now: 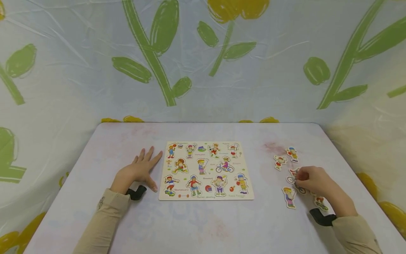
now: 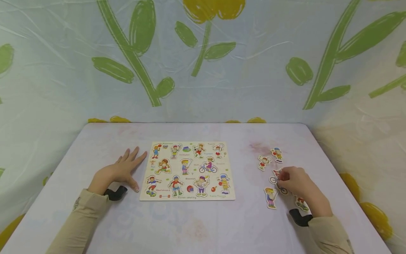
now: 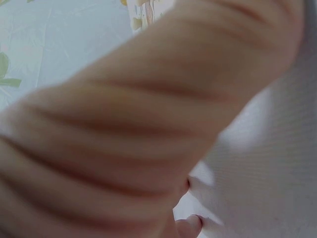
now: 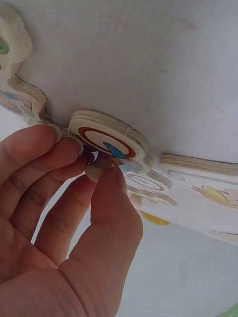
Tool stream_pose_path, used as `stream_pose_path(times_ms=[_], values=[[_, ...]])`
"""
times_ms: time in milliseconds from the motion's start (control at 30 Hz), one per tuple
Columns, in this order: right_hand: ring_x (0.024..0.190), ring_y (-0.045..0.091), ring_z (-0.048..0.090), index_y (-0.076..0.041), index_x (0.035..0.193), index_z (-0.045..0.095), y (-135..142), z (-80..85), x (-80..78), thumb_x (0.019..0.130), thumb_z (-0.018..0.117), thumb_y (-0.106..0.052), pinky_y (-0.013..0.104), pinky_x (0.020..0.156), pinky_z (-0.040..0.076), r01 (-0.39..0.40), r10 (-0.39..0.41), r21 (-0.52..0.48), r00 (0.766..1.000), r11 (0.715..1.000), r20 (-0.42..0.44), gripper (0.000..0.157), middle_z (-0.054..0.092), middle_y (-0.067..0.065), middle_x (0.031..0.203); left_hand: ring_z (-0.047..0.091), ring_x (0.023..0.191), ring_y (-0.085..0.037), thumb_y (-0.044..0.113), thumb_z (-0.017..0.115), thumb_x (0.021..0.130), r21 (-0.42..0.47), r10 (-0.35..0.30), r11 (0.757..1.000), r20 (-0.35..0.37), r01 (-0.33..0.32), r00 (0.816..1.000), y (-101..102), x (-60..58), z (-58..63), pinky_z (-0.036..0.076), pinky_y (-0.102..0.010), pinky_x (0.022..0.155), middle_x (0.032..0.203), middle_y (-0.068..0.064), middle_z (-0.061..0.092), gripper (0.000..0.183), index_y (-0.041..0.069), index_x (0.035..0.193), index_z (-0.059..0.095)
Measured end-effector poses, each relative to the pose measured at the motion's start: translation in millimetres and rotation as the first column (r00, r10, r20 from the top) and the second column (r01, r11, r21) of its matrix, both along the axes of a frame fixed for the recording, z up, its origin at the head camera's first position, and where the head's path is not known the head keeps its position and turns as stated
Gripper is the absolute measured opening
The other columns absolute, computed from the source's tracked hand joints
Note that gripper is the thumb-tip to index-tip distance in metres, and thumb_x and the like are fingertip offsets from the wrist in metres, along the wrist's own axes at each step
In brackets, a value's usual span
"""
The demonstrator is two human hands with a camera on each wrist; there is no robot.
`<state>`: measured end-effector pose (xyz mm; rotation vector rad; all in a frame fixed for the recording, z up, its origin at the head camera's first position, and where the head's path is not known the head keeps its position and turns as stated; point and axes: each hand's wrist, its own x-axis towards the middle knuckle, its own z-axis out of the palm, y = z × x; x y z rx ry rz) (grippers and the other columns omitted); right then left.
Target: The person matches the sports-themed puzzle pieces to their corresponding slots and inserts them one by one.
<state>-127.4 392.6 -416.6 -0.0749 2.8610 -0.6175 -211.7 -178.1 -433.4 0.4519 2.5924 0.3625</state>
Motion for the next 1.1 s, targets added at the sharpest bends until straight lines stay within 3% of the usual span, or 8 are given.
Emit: stream_pose_path(times_ms=[500,833,1100], values=[[0.069,0.016,0.051,-0.007,0.081,0.066,-1,2.3,-3.1,0.082,0.072,-0.010,0.032,0.059,0.045,-0.059,0.061,0.030,0.996,0.998,-0.059,0.008,0.060,-0.001,0.075,-0.016,0.144,-0.051,0.046,0.093,0.054,0.006,0.000,1.000,0.003,0.000,1.000,-1,0.6,0.4,-0.001,-0.065,0.116,0.162,-0.026,-0.012,0.139,0.010,0.160,0.010],[0.070,0.016,0.052,-0.004,0.083,0.066,-11,8.7,-6.8,0.083,0.073,-0.009,0.029,0.058,0.045,-0.072,0.071,-0.007,0.996,0.997,-0.046,0.008,0.060,0.000,0.076,-0.015,0.144,-0.051,0.047,0.093,0.054,0.008,-0.003,1.000,-0.001,0.003,1.000,-2,0.5,2.0,0.000,-0.065,0.117,0.162,-0.027,-0.011,0.139,0.010,0.160,0.010],[0.067,0.014,0.050,-0.006,0.079,0.065,-24,10.9,-14.1,0.079,0.074,-0.006,0.028,0.055,0.044,-0.113,0.109,-0.034,0.990,0.993,-0.092,0.009,0.059,-0.002,0.072,-0.015,0.145,-0.050,0.046,0.093,0.054,0.020,-0.002,1.000,0.003,0.002,1.000,-2,0.8,2.9,0.000,-0.064,0.117,0.162,-0.026,-0.011,0.139,0.010,0.160,0.011]])
